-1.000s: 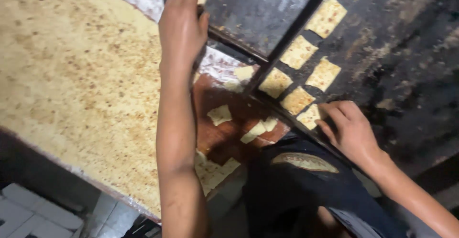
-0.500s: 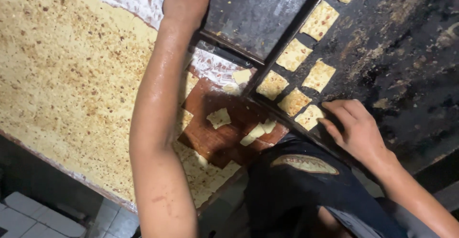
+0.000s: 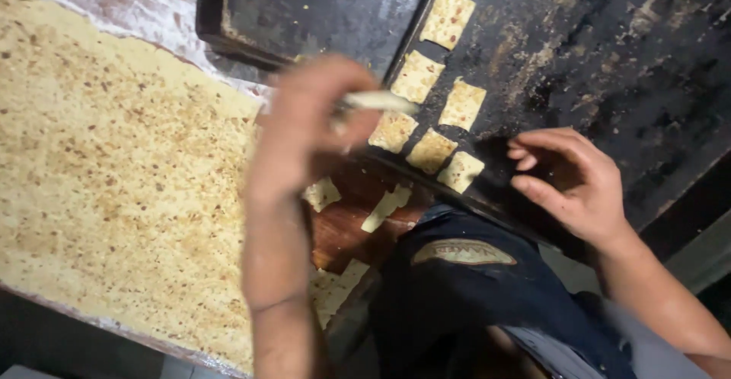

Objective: The person picks up cut square dough pieces from a large seasoned dough sheet on the worktable and arranges them one at a time in spaced rows on dark baking trays, turning each piece over and repositioning the trays as they fill.

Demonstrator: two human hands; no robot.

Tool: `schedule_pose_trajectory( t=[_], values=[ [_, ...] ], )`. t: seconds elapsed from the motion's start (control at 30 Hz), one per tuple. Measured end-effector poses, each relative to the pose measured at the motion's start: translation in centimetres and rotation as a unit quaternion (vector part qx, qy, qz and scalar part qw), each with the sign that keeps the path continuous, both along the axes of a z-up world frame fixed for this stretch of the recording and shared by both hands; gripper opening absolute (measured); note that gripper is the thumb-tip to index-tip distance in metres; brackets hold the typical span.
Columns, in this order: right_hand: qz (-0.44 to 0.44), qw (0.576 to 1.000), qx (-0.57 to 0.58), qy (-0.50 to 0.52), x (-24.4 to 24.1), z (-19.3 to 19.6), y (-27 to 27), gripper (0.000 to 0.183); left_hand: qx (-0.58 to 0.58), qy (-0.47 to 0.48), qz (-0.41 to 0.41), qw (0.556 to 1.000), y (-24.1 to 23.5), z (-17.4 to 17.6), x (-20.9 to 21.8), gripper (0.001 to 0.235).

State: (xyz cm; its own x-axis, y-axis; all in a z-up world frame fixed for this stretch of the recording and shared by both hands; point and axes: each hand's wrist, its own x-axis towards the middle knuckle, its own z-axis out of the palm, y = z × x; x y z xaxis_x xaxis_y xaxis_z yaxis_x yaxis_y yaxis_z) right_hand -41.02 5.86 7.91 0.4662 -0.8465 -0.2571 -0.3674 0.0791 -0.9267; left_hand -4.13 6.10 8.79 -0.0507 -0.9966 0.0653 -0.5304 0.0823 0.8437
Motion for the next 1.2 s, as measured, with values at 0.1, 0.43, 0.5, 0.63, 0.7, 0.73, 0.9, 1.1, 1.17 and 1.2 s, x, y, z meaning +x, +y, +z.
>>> schedule_pose_trajectory(
  t=[0.1,0.43,0.5,0.63,0.7,0.73,0.9,1.1,1.17,1.2],
  values=[
    [0.018,0.978,0.127,-0.162,0.2,0.3,-0.4,0.059,-0.034,0.147,-0.156,0.976,1.4,0.2,-8.1,0.015],
    [0.017,0.957,0.285,0.049,-6.3,-7.0,3.9,0.03,0.052,0.111,-0.065,0.99,4.1,-1.4,-11.1,0.063],
    [0.022,0.95,0.308,0.05,-6.2,-7.3,4.1,0.029,-0.002,0.061,-0.042,0.997,4.0,-1.9,-10.6,0.06],
    [0.1,0.964,0.171,0.177,-3.0,-3.8,3.1,0.036,-0.032,-0.05,-0.128,0.99,3.7,-4.5,-12.5,0.025],
    [0.129,0.944,0.031,0.301,-1.4,-1.9,2.6,0.04,-0.03,-0.118,-0.179,0.976,3.3,-5.8,-14.0,0.011],
    [0.139,0.941,-0.093,0.294,-1.2,-1.6,2.6,0.043,-0.048,-0.152,-0.193,0.968,3.1,-6.2,-14.6,0.007],
    [0.151,0.931,-0.181,0.278,-0.7,-2.0,2.9,0.049,-0.037,-0.227,-0.252,0.94,1.3,-6.3,-15.7,0.005],
    [0.17,0.942,-0.15,0.247,-0.5,-2.5,3.8,0.046,-0.015,-0.155,-0.268,0.951,-1.9,-3.8,-10.5,0.018],
    [0.18,0.939,-0.168,0.239,-0.8,-2.9,3.7,0.046,-0.137,-0.047,-0.147,0.979,-3.2,-2.6,-6.1,0.023],
    [0.183,0.94,-0.175,0.229,-0.8,-2.9,3.8,0.046,-0.138,-0.059,-0.142,0.978,-4.0,-2.4,-4.1,0.023]
  ],
)
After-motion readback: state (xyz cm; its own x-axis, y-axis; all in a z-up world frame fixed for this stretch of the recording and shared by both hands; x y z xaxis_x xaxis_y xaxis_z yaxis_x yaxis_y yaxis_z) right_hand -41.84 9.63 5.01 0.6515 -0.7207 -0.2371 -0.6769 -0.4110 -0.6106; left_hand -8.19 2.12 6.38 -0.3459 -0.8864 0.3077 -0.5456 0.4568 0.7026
